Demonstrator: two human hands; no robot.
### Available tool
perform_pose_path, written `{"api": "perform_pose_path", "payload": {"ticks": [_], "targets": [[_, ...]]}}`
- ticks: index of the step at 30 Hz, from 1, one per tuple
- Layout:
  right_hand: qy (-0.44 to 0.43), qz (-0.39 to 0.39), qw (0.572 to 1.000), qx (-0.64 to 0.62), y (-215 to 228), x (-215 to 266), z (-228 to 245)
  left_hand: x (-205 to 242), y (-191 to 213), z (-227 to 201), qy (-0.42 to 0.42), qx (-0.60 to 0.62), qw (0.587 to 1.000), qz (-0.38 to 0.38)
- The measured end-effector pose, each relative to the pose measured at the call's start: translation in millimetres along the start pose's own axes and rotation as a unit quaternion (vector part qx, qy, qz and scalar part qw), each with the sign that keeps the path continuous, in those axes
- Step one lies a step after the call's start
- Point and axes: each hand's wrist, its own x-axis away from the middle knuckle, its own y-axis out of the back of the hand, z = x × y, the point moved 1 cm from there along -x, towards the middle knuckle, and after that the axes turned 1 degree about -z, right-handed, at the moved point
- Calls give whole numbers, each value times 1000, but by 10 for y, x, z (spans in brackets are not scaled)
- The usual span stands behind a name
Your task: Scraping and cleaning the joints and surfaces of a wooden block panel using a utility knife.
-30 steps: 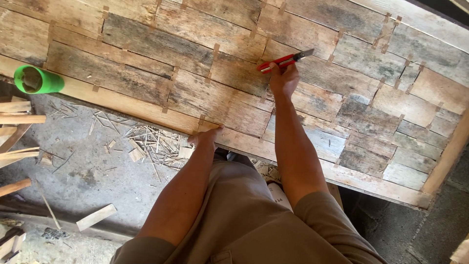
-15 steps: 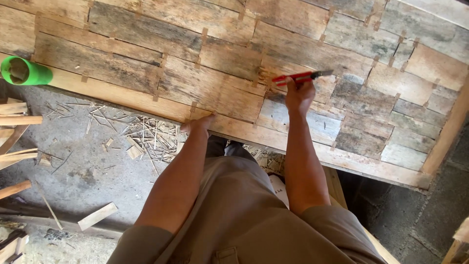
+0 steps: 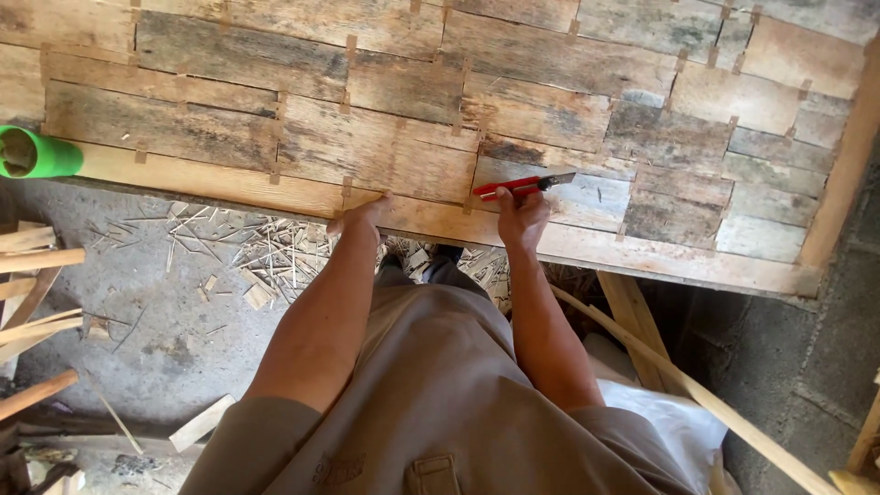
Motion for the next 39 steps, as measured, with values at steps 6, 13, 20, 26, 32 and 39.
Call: {"api": "perform_pose_path", "payload": {"ticks": [6, 13, 20, 26, 32, 39], "targets": [[-49, 1, 999, -5, 0, 122, 166, 36, 17, 9, -6, 1, 1000, -31], [1, -60, 998, 14, -133, 228, 94, -71, 9, 32, -14, -37, 999, 29], [-81, -16, 993, 89, -125, 321, 108, 3, 14, 34, -20, 63, 996, 65], [-119, -35, 989, 86, -158, 517, 114, 3, 43, 56, -11, -16, 999, 47], [-50, -81, 992, 88, -221, 680, 50, 324, 141, 95, -27, 25, 999, -26], [-152, -123, 979, 64, -230, 748, 47, 504, 360, 223, -77, 25, 997, 20]]}}
